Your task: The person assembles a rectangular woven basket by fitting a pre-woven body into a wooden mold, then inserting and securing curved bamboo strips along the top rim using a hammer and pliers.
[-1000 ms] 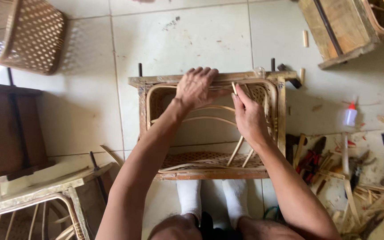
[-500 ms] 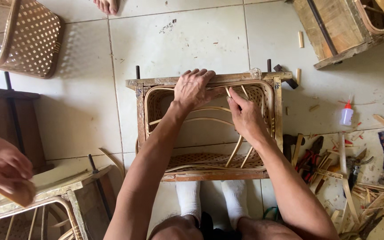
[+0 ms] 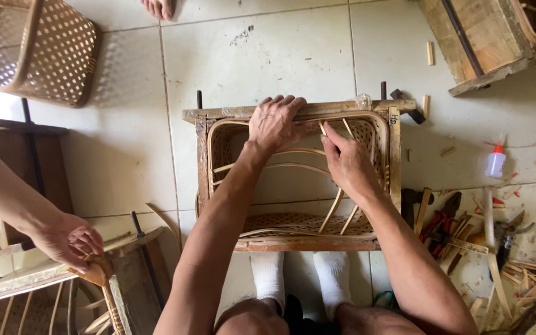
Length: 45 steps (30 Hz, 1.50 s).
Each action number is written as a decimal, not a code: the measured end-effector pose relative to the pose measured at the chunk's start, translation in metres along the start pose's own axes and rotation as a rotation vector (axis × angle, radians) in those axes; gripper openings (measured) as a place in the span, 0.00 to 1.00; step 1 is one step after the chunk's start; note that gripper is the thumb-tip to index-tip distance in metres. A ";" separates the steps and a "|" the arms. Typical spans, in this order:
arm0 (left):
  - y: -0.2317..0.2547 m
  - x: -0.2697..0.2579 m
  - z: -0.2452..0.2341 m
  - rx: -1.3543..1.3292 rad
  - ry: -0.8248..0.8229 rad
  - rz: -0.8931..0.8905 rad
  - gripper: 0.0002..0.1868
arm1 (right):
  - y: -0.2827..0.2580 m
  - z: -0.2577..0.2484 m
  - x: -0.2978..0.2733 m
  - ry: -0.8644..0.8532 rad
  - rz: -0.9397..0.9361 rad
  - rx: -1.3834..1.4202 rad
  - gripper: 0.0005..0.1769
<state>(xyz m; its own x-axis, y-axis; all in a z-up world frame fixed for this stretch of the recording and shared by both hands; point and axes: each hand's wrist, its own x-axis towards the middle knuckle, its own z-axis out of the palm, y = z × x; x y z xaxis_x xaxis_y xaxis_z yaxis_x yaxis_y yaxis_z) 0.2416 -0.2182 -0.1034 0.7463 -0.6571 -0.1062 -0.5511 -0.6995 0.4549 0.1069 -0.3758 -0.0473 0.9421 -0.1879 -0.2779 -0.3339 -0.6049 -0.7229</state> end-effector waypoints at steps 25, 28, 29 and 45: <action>-0.016 -0.008 0.017 0.215 0.243 0.195 0.50 | -0.009 0.002 -0.002 -0.105 0.248 -0.233 0.30; -0.026 -0.023 0.008 0.089 0.083 0.046 0.54 | 0.005 -0.005 -0.001 -0.120 0.196 -0.412 0.33; -0.022 -0.017 0.008 0.116 0.076 0.033 0.54 | 0.010 -0.002 0.002 -0.069 0.058 -0.433 0.31; -0.021 -0.003 0.021 0.156 0.121 -0.009 0.48 | 0.034 0.029 0.030 0.028 -0.082 -0.492 0.20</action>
<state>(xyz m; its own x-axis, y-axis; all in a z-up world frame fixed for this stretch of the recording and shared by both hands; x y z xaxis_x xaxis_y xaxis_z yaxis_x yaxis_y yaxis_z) 0.2432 -0.2070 -0.1310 0.7857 -0.6186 0.0016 -0.5884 -0.7466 0.3106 0.1224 -0.3797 -0.0985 0.9673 -0.1409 -0.2108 -0.2101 -0.9108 -0.3553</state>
